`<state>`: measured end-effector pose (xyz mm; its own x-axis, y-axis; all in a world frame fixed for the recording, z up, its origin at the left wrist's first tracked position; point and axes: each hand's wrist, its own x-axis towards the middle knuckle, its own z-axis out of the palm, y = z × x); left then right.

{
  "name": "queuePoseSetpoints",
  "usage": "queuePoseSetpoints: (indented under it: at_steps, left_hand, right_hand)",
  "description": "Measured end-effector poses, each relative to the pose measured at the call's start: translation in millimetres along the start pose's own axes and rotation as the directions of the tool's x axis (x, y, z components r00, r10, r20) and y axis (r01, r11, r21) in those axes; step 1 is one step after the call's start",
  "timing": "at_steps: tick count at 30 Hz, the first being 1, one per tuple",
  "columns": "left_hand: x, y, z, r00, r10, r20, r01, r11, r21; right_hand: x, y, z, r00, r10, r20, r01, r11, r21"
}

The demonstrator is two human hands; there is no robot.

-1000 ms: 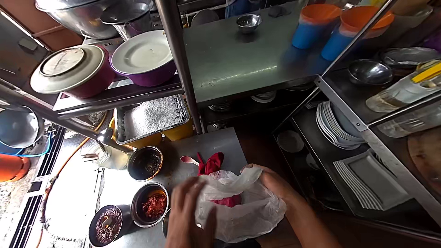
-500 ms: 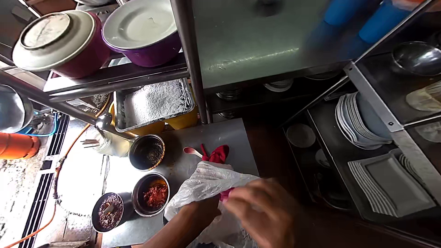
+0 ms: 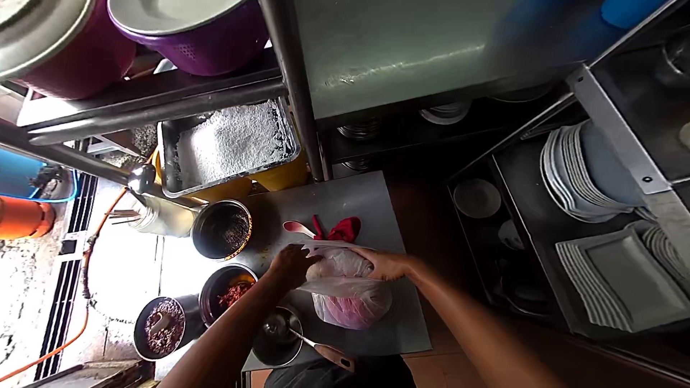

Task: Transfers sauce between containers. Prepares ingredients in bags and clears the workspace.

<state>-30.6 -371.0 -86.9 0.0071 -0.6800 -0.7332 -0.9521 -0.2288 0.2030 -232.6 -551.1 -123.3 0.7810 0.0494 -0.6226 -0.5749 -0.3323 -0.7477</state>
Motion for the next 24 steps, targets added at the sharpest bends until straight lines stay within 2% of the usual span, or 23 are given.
queuePoseSetpoints:
  at_steps: [1, 3, 6, 7, 8, 10, 12, 13, 14, 15, 16, 17, 18, 19, 20, 21, 22, 23, 24]
  left_hand:
    - [4, -6, 10, 1.0, 0.018, -0.002, -0.018, 0.997, -0.074]
    - [9, -4, 23, 0.996, 0.077, -0.048, -0.087, 0.958, -0.274]
    - [-4, 6, 23, 0.983, 0.109, -0.147, -0.165, 0.875, -0.455]
    - [-16, 11, 21, 0.968, 0.108, -0.228, -0.211, 0.841, -0.497]
    - [-28, 17, 19, 0.932, 0.099, -0.35, -0.279, 0.811, -0.514]
    - [-50, 34, 15, 0.807, 0.078, -0.585, -0.39, 0.815, -0.429]
    - [-64, 52, 10, 0.725, 0.091, -0.683, -0.348, 0.904, -0.249]
    - [-67, 60, 7, 0.728, 0.095, -0.678, -0.272, 0.949, -0.159]
    - [-68, 69, 2, 0.768, 0.067, -0.637, -0.166, 0.981, -0.097]
    - [-69, 77, -3, 0.826, 0.006, -0.563, -0.05, 0.997, -0.062]
    - [-70, 85, -10, 0.891, -0.067, -0.45, 0.05, 0.998, -0.048]
    - [-73, 93, -16, 0.925, -0.113, -0.362, 0.108, 0.994, -0.034]
    - [-77, 103, -19, 0.927, -0.106, -0.36, 0.11, 0.994, -0.01]
    - [-82, 113, -20, 0.901, -0.037, -0.432, 0.056, 0.998, 0.03]
    - [-83, 124, -19, 0.866, 0.066, -0.495, -0.049, 0.998, 0.046]
    - [-81, 133, -18, 0.863, 0.138, -0.485, -0.159, 0.987, -0.001]
    - [-77, 141, -17, 0.914, 0.137, -0.382, -0.185, 0.979, -0.092]
    - [-70, 146, -18, 0.979, 0.056, -0.197, -0.093, 0.979, -0.181]
    - [-58, 146, -16, 0.997, -0.066, -0.038, 0.055, 0.97, -0.236]
  right_hand:
    - [-11, 18, 18, 0.992, -0.023, -0.127, 0.039, 0.992, 0.119]
    - [-30, 47, 58, 0.927, 0.021, -0.375, 0.098, 0.951, 0.294]
    - [-54, 51, 94, 0.821, 0.092, -0.564, 0.199, 0.879, 0.433]
    - [-66, 45, 99, 0.799, 0.073, -0.598, 0.213, 0.894, 0.393]
    - [-80, 35, 101, 0.768, 0.022, -0.64, 0.193, 0.945, 0.265]
    - [-111, 6, 100, 0.647, -0.17, -0.743, 0.101, 0.985, -0.138]
    - [-128, -25, 102, 0.485, -0.332, -0.809, 0.019, 0.929, -0.37]
    - [-131, -38, 104, 0.435, -0.371, -0.821, -0.008, 0.91, -0.415]
    - [-130, -47, 105, 0.434, -0.381, -0.816, -0.031, 0.899, -0.437]
    - [-125, -51, 106, 0.473, -0.365, -0.802, -0.056, 0.896, -0.441]
    - [-117, -51, 106, 0.557, -0.312, -0.769, -0.078, 0.903, -0.423]
    - [-109, -50, 103, 0.682, -0.21, -0.7, -0.116, 0.915, -0.387]
    - [-100, -48, 96, 0.813, -0.075, -0.578, -0.167, 0.92, -0.354]
    - [-89, -43, 86, 0.901, 0.048, -0.432, -0.207, 0.921, -0.33]
    - [-80, -36, 78, 0.94, 0.117, -0.322, -0.219, 0.928, -0.301]
    - [-72, -27, 74, 0.955, 0.124, -0.269, -0.199, 0.943, -0.269]
    - [-68, -21, 70, 0.965, 0.112, -0.237, -0.168, 0.958, -0.233]
    - [-64, -16, 68, 0.972, 0.085, -0.219, -0.125, 0.976, -0.177]
    - [-60, -9, 67, 0.971, 0.032, -0.235, -0.059, 0.992, -0.108]
